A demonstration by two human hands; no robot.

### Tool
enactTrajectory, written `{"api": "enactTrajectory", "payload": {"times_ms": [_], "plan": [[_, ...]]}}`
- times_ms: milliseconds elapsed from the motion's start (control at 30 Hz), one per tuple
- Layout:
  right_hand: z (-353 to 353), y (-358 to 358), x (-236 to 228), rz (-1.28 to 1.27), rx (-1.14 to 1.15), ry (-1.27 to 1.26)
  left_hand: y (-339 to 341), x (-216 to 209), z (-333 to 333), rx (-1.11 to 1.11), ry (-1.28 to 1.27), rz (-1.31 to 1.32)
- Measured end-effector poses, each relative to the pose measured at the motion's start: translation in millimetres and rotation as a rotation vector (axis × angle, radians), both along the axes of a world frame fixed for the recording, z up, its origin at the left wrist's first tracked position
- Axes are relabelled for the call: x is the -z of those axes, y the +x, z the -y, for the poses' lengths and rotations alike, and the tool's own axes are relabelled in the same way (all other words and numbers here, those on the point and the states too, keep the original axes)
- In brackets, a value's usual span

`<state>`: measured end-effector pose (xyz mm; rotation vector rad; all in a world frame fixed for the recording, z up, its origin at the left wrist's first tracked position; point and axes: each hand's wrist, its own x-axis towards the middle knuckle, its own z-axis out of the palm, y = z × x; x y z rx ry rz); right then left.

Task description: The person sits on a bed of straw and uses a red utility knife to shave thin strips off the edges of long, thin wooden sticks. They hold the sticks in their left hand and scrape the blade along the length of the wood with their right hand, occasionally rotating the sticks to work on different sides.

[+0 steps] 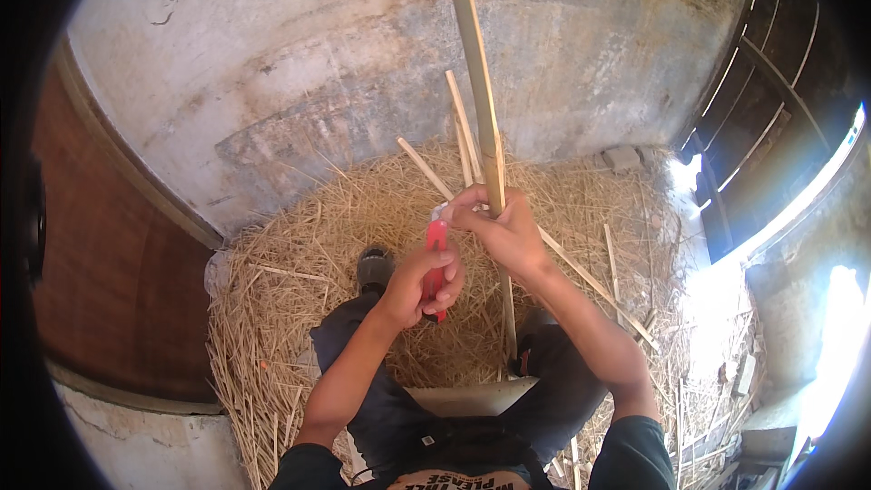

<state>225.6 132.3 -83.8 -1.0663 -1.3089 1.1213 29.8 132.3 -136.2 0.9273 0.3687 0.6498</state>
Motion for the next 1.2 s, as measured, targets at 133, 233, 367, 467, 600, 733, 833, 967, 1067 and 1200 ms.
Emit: {"api": "enactTrajectory", "payload": {"times_ms": [133, 233, 367, 467, 600, 733, 833, 967, 1067, 1200], "plan": [[3, -1, -7, -0.033, 0.005, -0.055, -1, -4, 0, 0.015, 0.001, 0.016], [-4, 3, 1, 0.072, 0.012, -0.005, -3, 3, -2, -0.034, -0.020, 0.076], [-10, 5, -8, 0.143, 0.006, -0.010, -9, 9, -8, -0.257, 0.017, 0.186], [-11, 15, -8, -0.129, -0.057, -0.109, -14, 13, -17, -0.387, 0.159, 0.049], [-17, 14, 4, -0.492, -0.139, 0.064, 7, 19, -8, -0.462, 0.453, -0.263], [-8, -6, -6, -0.519, -0.078, 0.182, 30, 29, 3, -0.393, 0.631, -0.229], [0, -15, -16, -0.501, -0.049, 0.293, 33, 22, 2, -0.418, 0.731, -0.519], [1, -9, -26, -0.369, 0.026, 0.377, 27, 20, -15, -0.603, 0.541, -0.467], [-2, 4, -12, -0.158, 0.062, 0.270, 11, -8, -24, -0.689, 0.612, -0.359], [1, -4, 18, 0.063, -0.102, 0.113, 4, -19, -29, -0.633, 0.518, -0.200]]}}
